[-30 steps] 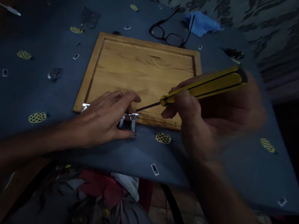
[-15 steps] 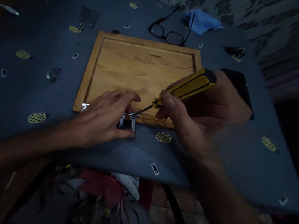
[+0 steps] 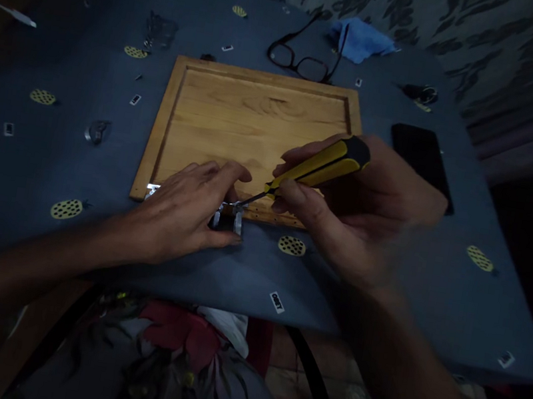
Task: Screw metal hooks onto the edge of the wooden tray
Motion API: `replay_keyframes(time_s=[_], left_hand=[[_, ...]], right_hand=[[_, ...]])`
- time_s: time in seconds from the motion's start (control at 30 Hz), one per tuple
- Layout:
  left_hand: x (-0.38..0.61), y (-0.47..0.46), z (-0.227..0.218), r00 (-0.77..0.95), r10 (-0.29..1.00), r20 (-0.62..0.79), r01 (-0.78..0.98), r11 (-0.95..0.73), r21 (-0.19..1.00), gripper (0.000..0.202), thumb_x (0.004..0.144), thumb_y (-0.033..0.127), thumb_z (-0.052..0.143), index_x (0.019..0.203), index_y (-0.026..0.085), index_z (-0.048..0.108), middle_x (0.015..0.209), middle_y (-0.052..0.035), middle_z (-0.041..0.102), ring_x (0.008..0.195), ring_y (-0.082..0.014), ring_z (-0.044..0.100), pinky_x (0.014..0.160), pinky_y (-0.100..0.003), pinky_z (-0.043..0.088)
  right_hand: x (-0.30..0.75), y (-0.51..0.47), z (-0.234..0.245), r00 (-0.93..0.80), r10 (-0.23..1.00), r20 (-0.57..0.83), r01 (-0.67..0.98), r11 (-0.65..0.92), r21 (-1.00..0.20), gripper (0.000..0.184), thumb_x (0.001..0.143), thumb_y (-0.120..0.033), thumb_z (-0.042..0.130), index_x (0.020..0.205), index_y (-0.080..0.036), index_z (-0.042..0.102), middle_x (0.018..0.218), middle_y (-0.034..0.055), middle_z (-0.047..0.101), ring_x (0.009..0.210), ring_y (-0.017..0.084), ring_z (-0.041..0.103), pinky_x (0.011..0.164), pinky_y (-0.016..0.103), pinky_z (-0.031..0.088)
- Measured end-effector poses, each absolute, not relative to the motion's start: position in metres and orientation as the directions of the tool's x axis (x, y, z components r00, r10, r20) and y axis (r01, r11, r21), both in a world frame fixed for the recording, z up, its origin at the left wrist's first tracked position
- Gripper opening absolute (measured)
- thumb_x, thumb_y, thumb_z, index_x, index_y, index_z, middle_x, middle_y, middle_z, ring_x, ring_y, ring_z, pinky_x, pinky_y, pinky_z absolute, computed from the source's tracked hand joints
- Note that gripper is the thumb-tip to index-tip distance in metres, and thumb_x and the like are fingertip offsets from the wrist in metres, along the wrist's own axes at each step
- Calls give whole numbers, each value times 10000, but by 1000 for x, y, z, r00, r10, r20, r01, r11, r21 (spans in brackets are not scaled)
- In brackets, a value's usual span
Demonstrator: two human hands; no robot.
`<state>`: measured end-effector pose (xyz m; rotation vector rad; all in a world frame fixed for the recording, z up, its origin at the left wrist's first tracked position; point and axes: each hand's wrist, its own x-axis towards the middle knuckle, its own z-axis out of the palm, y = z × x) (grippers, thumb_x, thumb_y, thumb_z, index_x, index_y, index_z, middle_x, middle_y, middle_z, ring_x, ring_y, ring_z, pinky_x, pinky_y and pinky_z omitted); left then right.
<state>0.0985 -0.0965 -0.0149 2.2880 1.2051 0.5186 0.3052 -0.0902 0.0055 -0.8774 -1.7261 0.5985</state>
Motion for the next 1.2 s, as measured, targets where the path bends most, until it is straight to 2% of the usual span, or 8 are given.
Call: replay_keyframes(time_s=[0.2,0.43,0.6,0.83,1.0,1.2], left_hand=[[98,-96,-15,543,833,107,637,-491,594,557,761,255,839,1212,222,513,1100,-39,660,1023,-258,657,886,-380,522],[98,-96,-15,544,832,108,659,-504,558,562,768,271,842,1211,211,502,1123,-49,650,1038,-256,651,885,-373,522],[98,-96,-15,552,826,113,651,-511,562,555,770,265,832,1212,223,500,1093,-32,660,1036,-251,654,876,-363,522],[96,-96,-16,556,824,106,631,-503,591,606,784,285,815,1285,220,480,1098,-43,681,1061,-261,663,919,-395,517],[97,-96,-17,547,831,104,635,-493,595,613,772,290,823,1280,231,485,1116,-52,680,1068,-270,665,906,-405,527],[97,-96,-17,551,828,103,636,-497,590,608,779,297,818,1286,224,492,1127,-62,681,1072,-281,658,888,-408,525]], right_hand=[[309,-86,6,-255,809,529,222,582,-782,199,832,-422,837,992,-333,759,849,5,736,666,185,698,552,314,617],[306,-86,6,-193,799,569,198,600,-776,198,761,-400,898,861,-321,746,764,-8,699,602,185,662,470,332,571],[304,-87,4,-157,826,542,212,564,-798,220,751,-448,896,810,-323,724,766,-13,709,587,185,654,475,337,590],[300,-87,4,6,798,603,160,595,-788,185,812,-389,857,816,-310,690,747,-36,710,504,145,627,430,305,540],[300,-90,6,-38,827,561,164,559,-813,223,775,-326,898,789,-267,683,756,-38,709,518,126,639,463,284,537],[300,-87,2,-68,828,556,140,560,-817,253,743,-335,920,768,-263,678,699,-36,684,500,141,614,434,295,518]])
